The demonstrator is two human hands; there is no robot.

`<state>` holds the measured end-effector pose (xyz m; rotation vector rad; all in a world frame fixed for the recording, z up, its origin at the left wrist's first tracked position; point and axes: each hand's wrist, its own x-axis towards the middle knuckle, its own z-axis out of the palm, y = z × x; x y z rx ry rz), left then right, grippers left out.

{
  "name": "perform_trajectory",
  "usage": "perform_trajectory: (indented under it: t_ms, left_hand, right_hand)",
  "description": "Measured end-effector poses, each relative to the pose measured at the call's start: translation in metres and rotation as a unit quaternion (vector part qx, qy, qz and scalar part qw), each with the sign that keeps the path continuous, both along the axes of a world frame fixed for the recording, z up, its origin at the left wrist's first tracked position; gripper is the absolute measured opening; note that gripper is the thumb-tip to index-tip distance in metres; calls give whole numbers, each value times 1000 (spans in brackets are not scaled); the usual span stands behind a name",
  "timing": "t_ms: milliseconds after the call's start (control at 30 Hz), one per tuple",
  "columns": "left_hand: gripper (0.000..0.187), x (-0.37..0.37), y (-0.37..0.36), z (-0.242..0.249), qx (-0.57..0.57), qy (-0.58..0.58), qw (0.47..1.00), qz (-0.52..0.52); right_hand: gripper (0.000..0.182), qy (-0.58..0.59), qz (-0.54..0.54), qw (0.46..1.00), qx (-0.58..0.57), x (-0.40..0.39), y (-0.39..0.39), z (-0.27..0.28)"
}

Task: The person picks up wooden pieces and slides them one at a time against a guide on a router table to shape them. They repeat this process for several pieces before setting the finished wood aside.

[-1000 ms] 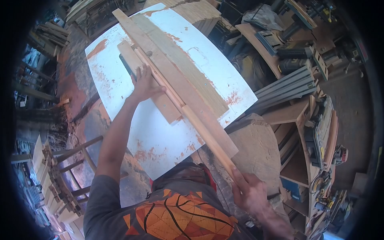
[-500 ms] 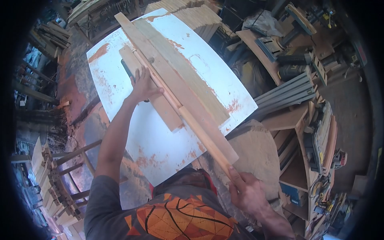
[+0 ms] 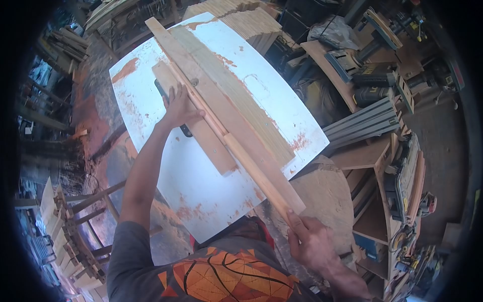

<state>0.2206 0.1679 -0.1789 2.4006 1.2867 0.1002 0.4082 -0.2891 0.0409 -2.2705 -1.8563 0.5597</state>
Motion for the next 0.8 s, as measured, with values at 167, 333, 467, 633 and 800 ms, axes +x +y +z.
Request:
perform_trajectory:
  t_ms: [167, 333, 467, 633, 800]
  left_hand:
    - [151, -4, 12, -3, 11, -7, 1000, 0]
    - [150, -4, 26, 0, 13, 4, 1000, 2]
    - [149, -8, 40, -3, 19, 0, 1000, 2]
    - [151, -10, 51, -6, 30, 14, 999, 4]
    - [150, -11, 60, -4, 23, 17, 1000, 12]
  right_hand:
    - [60, -5, 15, 1000, 15, -2, 14, 2]
    - [56, 1, 22, 1000, 21, -3, 27, -1]
    - [55, 3, 19, 1000, 13, -6, 42, 2]
    - [57, -2, 16, 1000, 16, -6, 46, -4]
    - [58, -2, 16, 1000, 12, -7, 55, -5]
